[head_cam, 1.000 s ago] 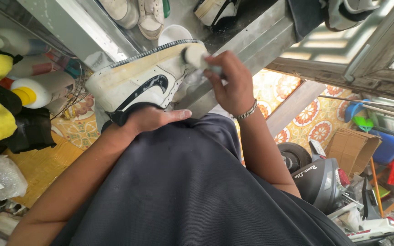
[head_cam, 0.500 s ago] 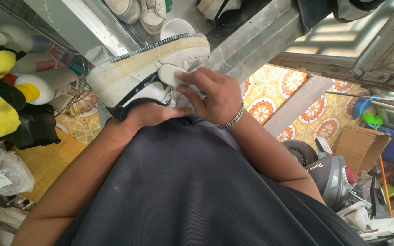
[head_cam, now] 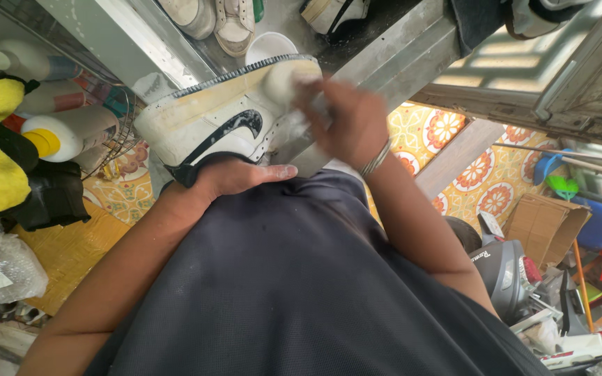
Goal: The person scrubs a white sneaker with a brush and cleaning solution at a sink. They focus on the sole, sides, and upper parts of the shoe, creating foam as they work. The person rinses the shoe under running water and continues to scrub different areas with the brush.
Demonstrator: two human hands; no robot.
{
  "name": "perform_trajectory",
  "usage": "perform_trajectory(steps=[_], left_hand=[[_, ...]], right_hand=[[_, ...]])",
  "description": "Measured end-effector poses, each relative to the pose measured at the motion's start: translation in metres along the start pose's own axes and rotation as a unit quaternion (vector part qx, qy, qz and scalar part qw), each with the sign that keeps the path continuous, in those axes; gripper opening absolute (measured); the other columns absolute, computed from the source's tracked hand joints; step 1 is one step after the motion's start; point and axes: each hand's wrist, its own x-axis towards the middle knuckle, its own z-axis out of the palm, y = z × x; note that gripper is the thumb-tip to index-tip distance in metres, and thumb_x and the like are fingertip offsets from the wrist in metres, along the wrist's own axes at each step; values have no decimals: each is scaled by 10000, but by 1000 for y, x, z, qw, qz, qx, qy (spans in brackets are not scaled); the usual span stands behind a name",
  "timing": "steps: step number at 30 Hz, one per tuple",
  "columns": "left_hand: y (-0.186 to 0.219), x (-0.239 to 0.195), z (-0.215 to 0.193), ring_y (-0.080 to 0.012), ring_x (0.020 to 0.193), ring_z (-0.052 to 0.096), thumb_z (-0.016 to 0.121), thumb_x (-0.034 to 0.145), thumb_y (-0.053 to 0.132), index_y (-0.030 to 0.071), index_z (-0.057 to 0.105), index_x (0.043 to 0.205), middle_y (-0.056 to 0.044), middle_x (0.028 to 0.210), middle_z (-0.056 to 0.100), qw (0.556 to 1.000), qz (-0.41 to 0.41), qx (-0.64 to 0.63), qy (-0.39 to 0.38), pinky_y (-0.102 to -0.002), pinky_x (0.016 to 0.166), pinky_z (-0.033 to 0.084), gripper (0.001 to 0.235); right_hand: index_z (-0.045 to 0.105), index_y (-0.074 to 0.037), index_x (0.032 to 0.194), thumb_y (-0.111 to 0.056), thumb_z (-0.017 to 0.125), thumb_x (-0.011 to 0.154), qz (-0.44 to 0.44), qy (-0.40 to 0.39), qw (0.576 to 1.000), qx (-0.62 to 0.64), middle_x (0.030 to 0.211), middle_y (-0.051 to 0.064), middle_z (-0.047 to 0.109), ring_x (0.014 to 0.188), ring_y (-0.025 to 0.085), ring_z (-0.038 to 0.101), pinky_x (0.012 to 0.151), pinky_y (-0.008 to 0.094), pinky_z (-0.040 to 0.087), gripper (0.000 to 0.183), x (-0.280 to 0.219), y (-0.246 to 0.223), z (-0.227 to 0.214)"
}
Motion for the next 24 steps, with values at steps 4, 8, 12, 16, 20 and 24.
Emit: perform_trajectory(steps=[4, 8, 12, 16, 20, 24], left_hand=[[-1, 2, 2, -401, 1485, 309, 739, 836, 632, -12, 389, 1543, -241, 1601, 366, 998, 0, 56, -17, -479, 1214, 225, 1018], [-5, 0, 1, -385, 1483, 323, 699, 812, 654, 11, 397, 1545, -220, 1605, 378, 1000, -7, 8, -11, -465, 1206, 231, 1021], [-7, 1, 4, -406, 1501, 290, 703, 846, 679, 21, 434, 1517, -227, 1607, 379, 994, -3, 101, -29, -496, 1227, 197, 978], [-5, 1, 2, -399, 1494, 296, 713, 814, 681, 10, 379, 1543, -236, 1608, 361, 999, -25, 17, -21, -477, 1220, 221, 1045], [-2, -1, 1, -353, 1497, 356, 689, 791, 690, 65, 413, 1533, -177, 1596, 422, 1000, -4, 22, -13, -449, 1234, 256, 1008], [-4, 1, 2, -421, 1436, 321, 772, 828, 633, -40, 366, 1529, -276, 1565, 364, 1000, -10, 25, -15, -497, 1155, 255, 1054]], right_hand=[[714, -146, 1072, -180, 820, 950, -50, 5, 994, 101, 940, 75, 743, 713, 239, 718, 621, 340, 537, 166, -8, -6, -4], [734, -129, 1082, -135, 808, 955, 17, 18, 997, 71, 920, 76, 763, 621, 214, 703, 574, 334, 522, 147, 1, 5, 0], [710, -137, 1070, -150, 810, 927, -69, -11, 989, 134, 988, 83, 756, 691, 235, 713, 611, 321, 542, 176, -17, -10, 5], [696, -110, 1104, -152, 804, 1008, 4, 21, 995, 94, 1025, 72, 773, 695, 209, 736, 613, 319, 548, 150, 4, 11, 1], [744, -123, 1088, -146, 824, 902, -8, -31, 994, 104, 932, 93, 779, 578, 225, 691, 550, 343, 521, 205, -9, -7, 8], [674, -97, 1166, -120, 754, 1044, -9, 44, 987, 157, 1104, 96, 775, 866, 204, 798, 734, 298, 612, 148, 6, 16, 5]])
